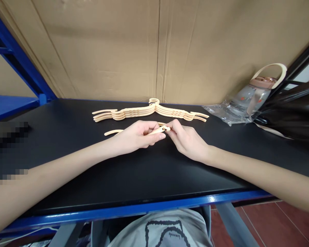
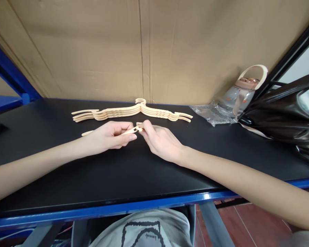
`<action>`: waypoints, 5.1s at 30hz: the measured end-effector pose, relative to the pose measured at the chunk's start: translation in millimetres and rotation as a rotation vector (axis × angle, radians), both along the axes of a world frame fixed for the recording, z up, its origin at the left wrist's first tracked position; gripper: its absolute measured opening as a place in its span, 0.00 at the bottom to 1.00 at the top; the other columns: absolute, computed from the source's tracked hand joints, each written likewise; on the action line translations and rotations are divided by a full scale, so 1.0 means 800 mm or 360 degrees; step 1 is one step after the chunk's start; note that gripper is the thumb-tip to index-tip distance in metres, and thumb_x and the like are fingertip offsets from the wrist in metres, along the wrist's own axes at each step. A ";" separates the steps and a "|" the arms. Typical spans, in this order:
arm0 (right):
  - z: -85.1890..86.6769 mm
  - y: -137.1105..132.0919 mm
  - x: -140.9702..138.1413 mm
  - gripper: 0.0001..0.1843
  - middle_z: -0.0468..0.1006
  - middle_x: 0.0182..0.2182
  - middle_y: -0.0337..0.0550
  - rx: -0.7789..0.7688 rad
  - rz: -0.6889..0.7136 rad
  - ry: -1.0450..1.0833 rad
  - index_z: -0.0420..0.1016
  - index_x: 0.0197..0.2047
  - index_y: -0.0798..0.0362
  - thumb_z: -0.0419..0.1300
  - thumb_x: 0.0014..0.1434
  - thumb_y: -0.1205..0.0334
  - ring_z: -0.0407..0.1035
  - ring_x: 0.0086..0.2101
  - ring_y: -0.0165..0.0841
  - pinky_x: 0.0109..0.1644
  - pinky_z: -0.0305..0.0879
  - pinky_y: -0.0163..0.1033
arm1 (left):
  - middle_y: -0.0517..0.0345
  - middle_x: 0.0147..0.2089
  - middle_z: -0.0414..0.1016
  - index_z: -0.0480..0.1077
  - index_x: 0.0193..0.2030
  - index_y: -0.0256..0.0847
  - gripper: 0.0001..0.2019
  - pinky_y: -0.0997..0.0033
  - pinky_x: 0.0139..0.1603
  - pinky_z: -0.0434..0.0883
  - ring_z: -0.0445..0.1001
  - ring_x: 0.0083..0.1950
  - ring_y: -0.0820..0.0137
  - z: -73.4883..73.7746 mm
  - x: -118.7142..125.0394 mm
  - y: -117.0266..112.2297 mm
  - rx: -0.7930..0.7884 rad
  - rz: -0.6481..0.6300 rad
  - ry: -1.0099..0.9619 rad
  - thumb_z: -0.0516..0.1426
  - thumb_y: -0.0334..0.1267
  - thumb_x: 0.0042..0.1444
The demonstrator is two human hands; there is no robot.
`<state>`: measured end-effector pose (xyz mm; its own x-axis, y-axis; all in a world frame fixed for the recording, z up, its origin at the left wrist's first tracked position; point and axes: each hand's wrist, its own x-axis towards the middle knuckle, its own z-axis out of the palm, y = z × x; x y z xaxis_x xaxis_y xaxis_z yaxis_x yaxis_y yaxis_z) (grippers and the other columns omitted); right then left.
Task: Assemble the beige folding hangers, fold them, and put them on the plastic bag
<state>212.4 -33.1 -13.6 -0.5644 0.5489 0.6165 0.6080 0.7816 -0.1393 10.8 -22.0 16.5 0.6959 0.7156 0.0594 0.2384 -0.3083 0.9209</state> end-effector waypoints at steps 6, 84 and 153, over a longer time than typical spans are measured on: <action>0.001 -0.004 -0.003 0.04 0.74 0.28 0.40 0.0025 0.0000 0.0028 0.56 0.41 0.50 0.42 0.68 0.64 0.67 0.22 0.29 0.25 0.58 0.31 | 0.71 0.21 0.54 0.55 0.27 0.40 0.15 0.84 0.17 0.51 0.50 0.20 0.83 0.003 -0.001 0.002 -0.0068 0.0005 0.0005 0.56 0.40 0.60; 0.017 0.010 0.015 0.11 0.78 0.40 0.46 0.0816 0.0168 -0.0489 0.72 0.45 0.56 0.49 0.68 0.67 0.67 0.40 0.35 0.56 0.59 0.46 | 0.69 0.20 0.51 0.72 0.34 0.36 0.16 0.79 0.18 0.43 0.45 0.20 0.81 0.010 -0.005 0.000 -0.0208 0.0235 0.0236 0.60 0.50 0.55; 0.027 0.008 0.012 0.15 0.76 0.28 0.36 -0.1892 0.0119 0.0818 0.62 0.37 0.52 0.65 0.56 0.60 0.76 0.30 0.28 0.35 0.77 0.35 | 0.64 0.27 0.67 0.56 0.37 0.44 0.10 0.70 0.28 0.55 0.65 0.27 0.69 -0.016 0.010 -0.016 0.0917 0.0138 0.0906 0.45 0.46 0.65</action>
<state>222.2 -26.6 8.1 -0.4631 0.8835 -0.0702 0.2386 0.0480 -0.9699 18.4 -35.1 3.4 0.6739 0.7335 0.0885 0.6671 -0.6556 0.3538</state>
